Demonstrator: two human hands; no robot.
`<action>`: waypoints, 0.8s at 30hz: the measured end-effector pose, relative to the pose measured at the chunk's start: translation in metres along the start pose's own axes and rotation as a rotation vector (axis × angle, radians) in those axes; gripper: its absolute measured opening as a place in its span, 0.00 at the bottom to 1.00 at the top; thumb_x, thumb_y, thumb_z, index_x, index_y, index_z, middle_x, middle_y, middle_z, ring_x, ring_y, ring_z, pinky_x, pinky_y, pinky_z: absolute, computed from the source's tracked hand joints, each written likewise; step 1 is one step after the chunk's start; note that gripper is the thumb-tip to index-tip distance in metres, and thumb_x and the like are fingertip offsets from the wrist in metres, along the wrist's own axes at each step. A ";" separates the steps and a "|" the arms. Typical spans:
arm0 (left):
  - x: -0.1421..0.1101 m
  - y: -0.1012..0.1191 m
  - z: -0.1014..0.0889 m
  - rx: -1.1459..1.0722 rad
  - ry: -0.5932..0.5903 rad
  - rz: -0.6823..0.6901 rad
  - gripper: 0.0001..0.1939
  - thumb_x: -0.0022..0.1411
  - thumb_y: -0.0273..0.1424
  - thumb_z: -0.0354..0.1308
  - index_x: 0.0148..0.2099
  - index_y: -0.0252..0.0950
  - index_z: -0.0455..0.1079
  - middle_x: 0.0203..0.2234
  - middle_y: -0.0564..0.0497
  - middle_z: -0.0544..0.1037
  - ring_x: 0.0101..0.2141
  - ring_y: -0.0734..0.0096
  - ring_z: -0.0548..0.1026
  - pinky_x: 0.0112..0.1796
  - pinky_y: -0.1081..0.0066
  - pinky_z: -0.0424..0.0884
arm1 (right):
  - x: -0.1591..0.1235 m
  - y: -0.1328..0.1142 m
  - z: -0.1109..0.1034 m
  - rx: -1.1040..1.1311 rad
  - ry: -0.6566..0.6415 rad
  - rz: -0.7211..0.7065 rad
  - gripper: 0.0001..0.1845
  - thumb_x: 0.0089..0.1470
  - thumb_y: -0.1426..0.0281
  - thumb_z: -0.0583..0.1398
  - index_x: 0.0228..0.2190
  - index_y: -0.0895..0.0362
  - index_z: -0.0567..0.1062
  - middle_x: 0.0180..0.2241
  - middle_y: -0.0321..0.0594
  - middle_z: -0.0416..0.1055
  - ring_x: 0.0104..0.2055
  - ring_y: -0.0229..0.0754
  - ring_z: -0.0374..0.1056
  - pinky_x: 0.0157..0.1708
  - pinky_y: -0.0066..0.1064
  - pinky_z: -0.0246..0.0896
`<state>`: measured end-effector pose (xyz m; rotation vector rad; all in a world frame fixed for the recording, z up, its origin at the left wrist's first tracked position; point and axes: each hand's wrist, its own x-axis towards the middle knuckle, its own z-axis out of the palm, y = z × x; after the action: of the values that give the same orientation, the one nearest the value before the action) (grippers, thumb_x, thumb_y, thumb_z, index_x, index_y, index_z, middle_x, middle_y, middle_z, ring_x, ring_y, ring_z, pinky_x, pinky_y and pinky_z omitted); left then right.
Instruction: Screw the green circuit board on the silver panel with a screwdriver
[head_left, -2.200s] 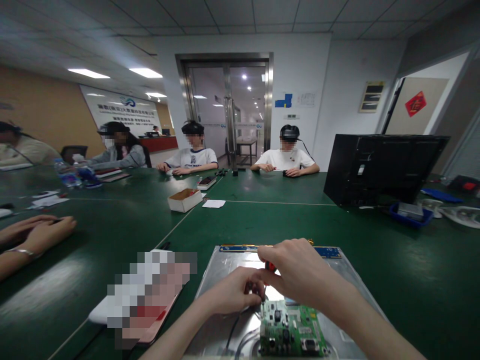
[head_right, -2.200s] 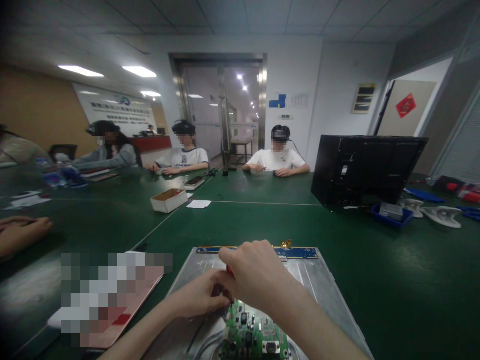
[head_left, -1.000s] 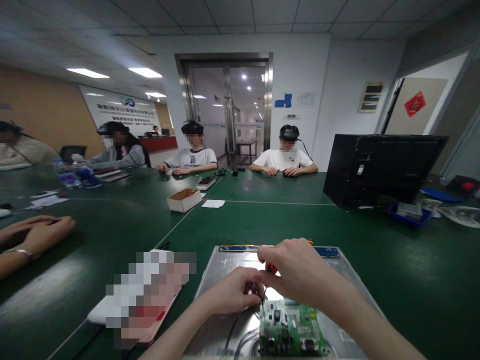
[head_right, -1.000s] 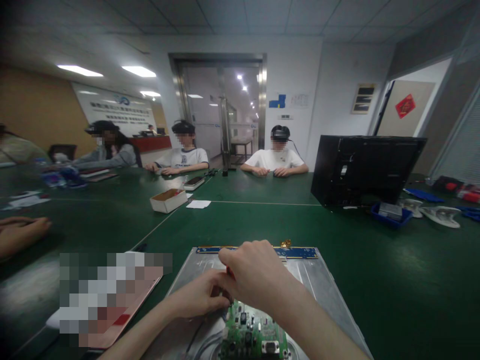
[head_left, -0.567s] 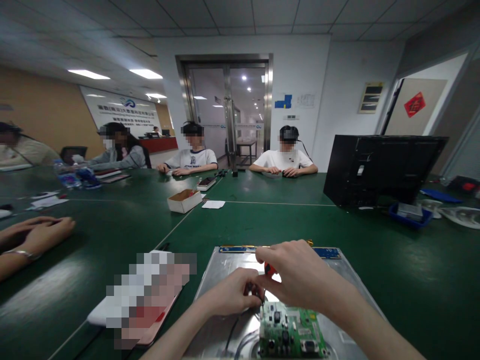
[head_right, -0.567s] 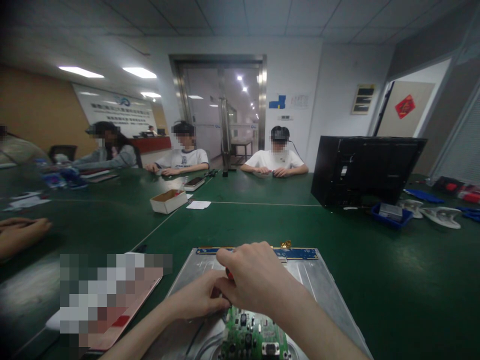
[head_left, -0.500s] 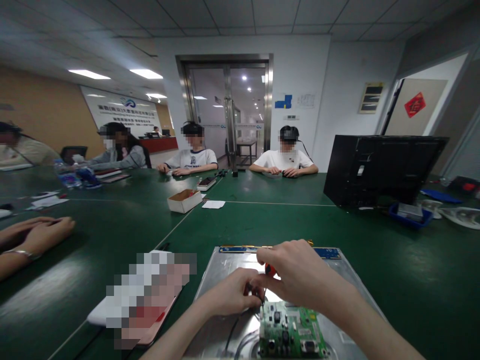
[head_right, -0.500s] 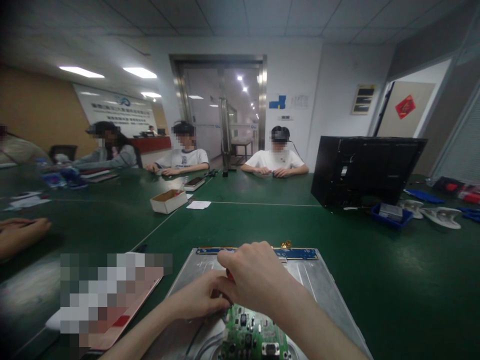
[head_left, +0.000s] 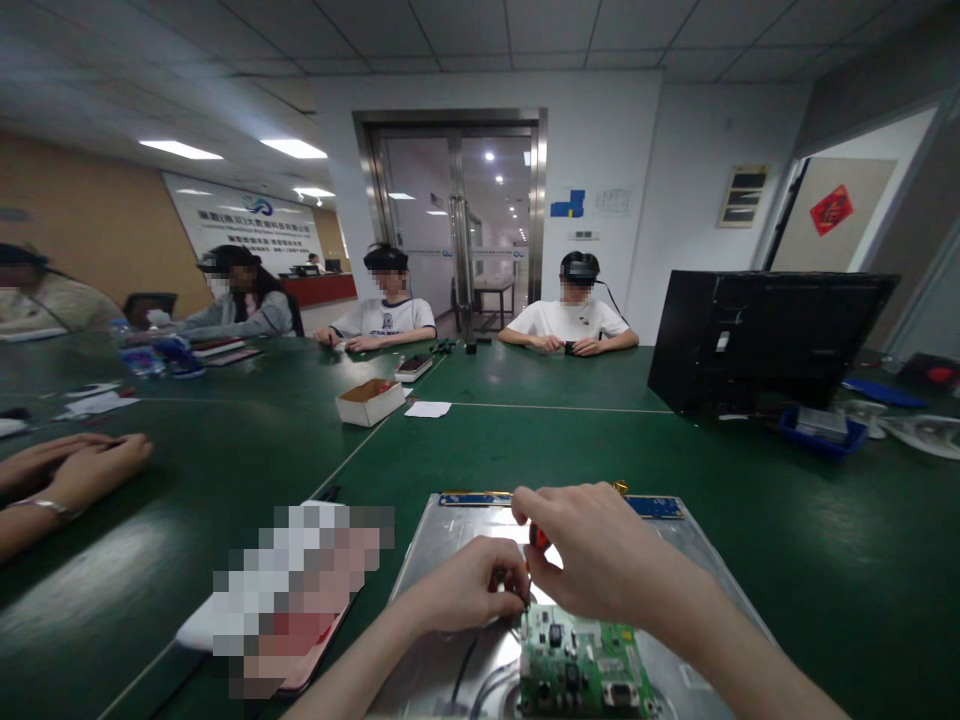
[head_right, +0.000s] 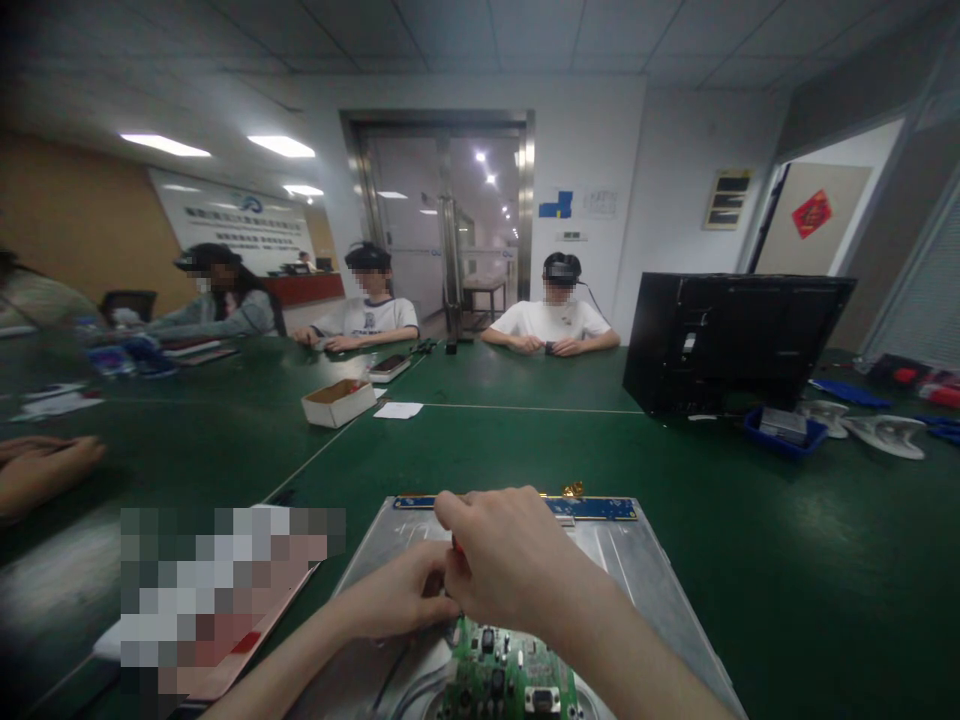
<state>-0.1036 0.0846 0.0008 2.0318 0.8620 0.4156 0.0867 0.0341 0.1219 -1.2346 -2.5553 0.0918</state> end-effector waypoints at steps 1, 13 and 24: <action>0.000 0.001 0.000 -0.006 -0.001 -0.008 0.08 0.48 0.21 0.57 0.33 0.34 0.72 0.26 0.54 0.73 0.28 0.70 0.69 0.29 0.75 0.63 | 0.000 0.000 0.000 -0.009 0.004 -0.001 0.07 0.53 0.71 0.60 0.36 0.54 0.71 0.31 0.37 0.78 0.29 0.40 0.70 0.24 0.30 0.40; 0.000 0.014 -0.003 -0.005 0.014 -0.076 0.07 0.45 0.21 0.57 0.30 0.35 0.72 0.24 0.56 0.73 0.26 0.73 0.68 0.28 0.76 0.62 | 0.002 0.000 0.002 -0.087 -0.017 0.040 0.01 0.57 0.70 0.58 0.33 0.55 0.71 0.28 0.36 0.77 0.26 0.40 0.70 0.23 0.31 0.38; -0.001 0.012 -0.003 0.051 0.011 -0.036 0.06 0.48 0.22 0.58 0.31 0.34 0.72 0.26 0.54 0.76 0.29 0.69 0.72 0.31 0.74 0.65 | 0.000 0.001 0.001 -0.040 0.001 0.012 0.06 0.57 0.65 0.60 0.32 0.54 0.71 0.29 0.37 0.78 0.26 0.39 0.69 0.23 0.30 0.39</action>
<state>-0.1011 0.0817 0.0122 2.0592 0.9226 0.3891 0.0875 0.0351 0.1211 -1.2642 -2.5606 0.0430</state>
